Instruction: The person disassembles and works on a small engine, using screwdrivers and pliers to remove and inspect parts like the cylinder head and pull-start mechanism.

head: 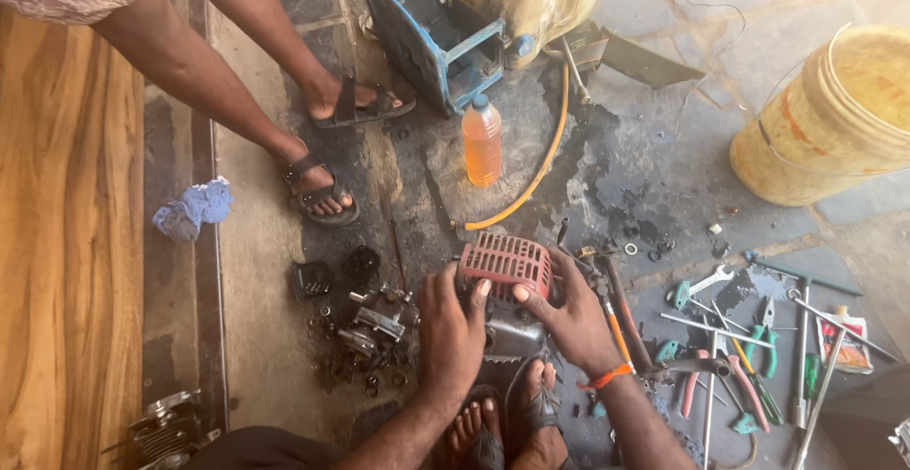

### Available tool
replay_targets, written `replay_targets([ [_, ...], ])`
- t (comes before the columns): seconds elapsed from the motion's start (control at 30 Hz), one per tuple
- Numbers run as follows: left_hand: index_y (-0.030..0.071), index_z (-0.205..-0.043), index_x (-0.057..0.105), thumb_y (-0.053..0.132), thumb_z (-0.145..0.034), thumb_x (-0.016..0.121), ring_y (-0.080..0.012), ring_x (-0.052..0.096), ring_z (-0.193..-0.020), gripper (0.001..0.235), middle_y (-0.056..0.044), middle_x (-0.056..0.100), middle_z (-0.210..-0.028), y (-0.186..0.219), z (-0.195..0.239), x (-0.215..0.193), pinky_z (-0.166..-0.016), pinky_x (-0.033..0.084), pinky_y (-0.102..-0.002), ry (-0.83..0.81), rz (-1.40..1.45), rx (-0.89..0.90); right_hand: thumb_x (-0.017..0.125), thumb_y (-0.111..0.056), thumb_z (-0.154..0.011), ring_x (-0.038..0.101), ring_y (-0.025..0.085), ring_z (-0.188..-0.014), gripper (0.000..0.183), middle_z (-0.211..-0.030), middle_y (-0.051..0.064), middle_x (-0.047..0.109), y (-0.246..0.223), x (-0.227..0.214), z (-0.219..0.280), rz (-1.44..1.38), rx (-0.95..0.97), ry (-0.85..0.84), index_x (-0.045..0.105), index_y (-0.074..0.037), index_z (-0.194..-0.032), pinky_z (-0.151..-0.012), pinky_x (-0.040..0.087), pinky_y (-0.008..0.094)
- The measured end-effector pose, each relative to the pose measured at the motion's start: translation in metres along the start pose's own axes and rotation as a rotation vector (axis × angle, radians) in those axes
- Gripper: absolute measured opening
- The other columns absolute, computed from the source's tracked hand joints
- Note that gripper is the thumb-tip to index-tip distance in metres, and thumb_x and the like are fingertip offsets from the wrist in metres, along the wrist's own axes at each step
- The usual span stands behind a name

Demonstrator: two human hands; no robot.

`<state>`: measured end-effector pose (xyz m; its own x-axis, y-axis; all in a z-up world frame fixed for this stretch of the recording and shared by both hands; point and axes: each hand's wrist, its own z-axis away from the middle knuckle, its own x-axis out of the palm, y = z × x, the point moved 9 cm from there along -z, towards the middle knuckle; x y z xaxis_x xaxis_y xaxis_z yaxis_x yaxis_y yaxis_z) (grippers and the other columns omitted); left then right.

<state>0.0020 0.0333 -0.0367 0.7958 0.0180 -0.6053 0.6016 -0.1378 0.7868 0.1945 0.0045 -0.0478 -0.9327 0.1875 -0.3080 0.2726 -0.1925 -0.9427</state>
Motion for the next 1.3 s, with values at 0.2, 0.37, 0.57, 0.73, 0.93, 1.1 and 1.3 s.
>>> replay_targets([
  [0.2,0.005,-0.158,0.01,0.059,-0.076,0.08,-0.0407,0.04,-0.138,0.121,-0.026,0.023,-0.154,-0.007,0.034,0.004,-0.099,0.054,-0.053,-0.2,-0.188,-0.222,0.083,-0.054,-0.071,0.067,0.028,-0.122,0.101,-0.131,0.021,0.067,-0.02,-0.004,0.001,0.013,0.027,-0.124,0.044,0.002,-0.145,-0.099,0.056,0.041],
  [0.37,0.004,-0.155,0.01,0.07,-0.06,0.086,-0.0421,0.039,-0.139,0.138,-0.024,0.021,-0.154,0.002,0.025,0.002,-0.1,0.055,-0.055,-0.222,-0.091,-0.275,0.078,-0.063,-0.069,0.078,0.026,-0.099,0.095,-0.119,0.02,0.072,-0.032,-0.006,0.008,0.407,0.226,-0.066,0.052,0.001,-0.135,-0.087,0.063,0.039],
  [0.57,0.006,-0.154,0.02,0.073,-0.059,0.089,-0.0398,0.041,-0.14,0.135,-0.024,0.028,-0.149,-0.018,-0.004,0.008,-0.107,0.049,-0.058,-0.335,-0.198,-0.094,0.072,-0.065,-0.074,0.078,0.026,-0.098,0.091,-0.11,0.019,0.076,-0.023,-0.011,-0.004,0.247,0.142,-0.208,0.051,-0.001,-0.135,-0.086,0.06,0.038],
  [0.73,0.009,-0.158,0.021,0.068,-0.056,0.086,-0.0379,0.043,-0.14,0.135,-0.021,0.03,-0.151,-0.042,-0.01,0.02,-0.106,0.053,-0.056,-0.512,0.054,-0.21,0.066,-0.059,-0.086,0.075,0.023,-0.099,0.072,-0.108,0.016,0.077,0.004,-0.021,-0.011,0.235,0.119,-0.174,0.056,-0.008,-0.136,-0.085,0.058,0.037],
  [0.93,0.015,-0.158,0.026,0.062,-0.053,0.089,-0.036,0.049,-0.141,0.131,-0.018,0.044,-0.152,-0.048,-0.026,0.018,-0.112,0.047,-0.058,-0.583,0.406,-0.209,0.061,-0.054,-0.091,0.073,0.019,-0.1,0.064,-0.107,0.008,0.075,0.006,-0.014,-0.008,-0.168,0.25,-0.2,0.063,-0.005,-0.133,-0.085,0.061,0.037],
  [1.1,0.023,-0.161,0.021,0.08,-0.062,0.067,-0.038,0.036,-0.148,0.123,-0.016,0.033,-0.165,-0.065,-0.035,0.007,-0.116,0.026,-0.07,-0.664,0.515,-0.373,0.055,-0.046,-0.098,0.071,0.023,-0.103,0.061,-0.11,0.015,0.073,-0.009,-0.005,-0.001,-0.355,0.298,-0.296,0.062,-0.004,-0.142,-0.092,0.062,0.041],
  [1.3,0.02,-0.161,0.03,0.094,-0.073,0.028,-0.0415,0.041,-0.146,0.115,-0.02,0.032,-0.164,-0.087,-0.024,0.009,-0.112,0.032,-0.076,-0.598,0.751,-0.619,0.051,-0.029,-0.099,0.071,0.024,-0.113,0.053,-0.119,0.016,0.074,-0.026,0.027,0.03,-0.561,0.227,-0.556,0.055,-0.007,-0.146,-0.102,0.057,0.036],
])
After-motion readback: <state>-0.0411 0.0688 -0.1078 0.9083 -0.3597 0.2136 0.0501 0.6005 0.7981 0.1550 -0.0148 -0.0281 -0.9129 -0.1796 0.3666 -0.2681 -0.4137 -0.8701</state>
